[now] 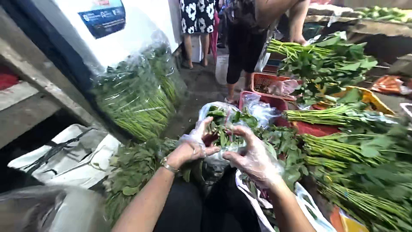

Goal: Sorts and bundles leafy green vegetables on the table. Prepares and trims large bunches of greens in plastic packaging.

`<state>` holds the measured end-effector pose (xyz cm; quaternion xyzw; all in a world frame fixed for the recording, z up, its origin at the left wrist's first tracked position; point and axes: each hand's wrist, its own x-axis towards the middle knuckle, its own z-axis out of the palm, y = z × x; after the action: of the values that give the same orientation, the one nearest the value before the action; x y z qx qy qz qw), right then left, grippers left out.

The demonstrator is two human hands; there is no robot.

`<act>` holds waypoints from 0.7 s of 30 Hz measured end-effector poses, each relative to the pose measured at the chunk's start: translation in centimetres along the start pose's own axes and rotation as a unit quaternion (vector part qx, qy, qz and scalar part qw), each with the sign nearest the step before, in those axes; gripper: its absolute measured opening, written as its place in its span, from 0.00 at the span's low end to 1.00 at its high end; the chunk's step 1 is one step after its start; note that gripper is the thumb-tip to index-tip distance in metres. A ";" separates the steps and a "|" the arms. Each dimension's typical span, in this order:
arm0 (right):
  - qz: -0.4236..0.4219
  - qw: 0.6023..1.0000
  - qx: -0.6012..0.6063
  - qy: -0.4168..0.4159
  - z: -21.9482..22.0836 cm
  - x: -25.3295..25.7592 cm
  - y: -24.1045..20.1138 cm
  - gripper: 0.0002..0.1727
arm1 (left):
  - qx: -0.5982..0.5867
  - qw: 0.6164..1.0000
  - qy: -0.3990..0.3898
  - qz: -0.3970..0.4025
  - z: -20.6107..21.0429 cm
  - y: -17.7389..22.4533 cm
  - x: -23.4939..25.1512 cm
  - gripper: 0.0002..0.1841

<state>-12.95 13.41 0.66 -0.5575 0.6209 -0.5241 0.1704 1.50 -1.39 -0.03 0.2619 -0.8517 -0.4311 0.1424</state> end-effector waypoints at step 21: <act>0.095 0.971 -0.106 -0.191 1.2 -0.5 2.1 0.20 | -0.061 0.992 0.112 -0.009 -1.3 -1.0 1.1 0.55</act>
<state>-12.90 12.97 -1.78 -0.6004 0.6793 -0.3205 0.2747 1.60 -3.38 -0.06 0.3068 -0.8001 -0.4516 0.2484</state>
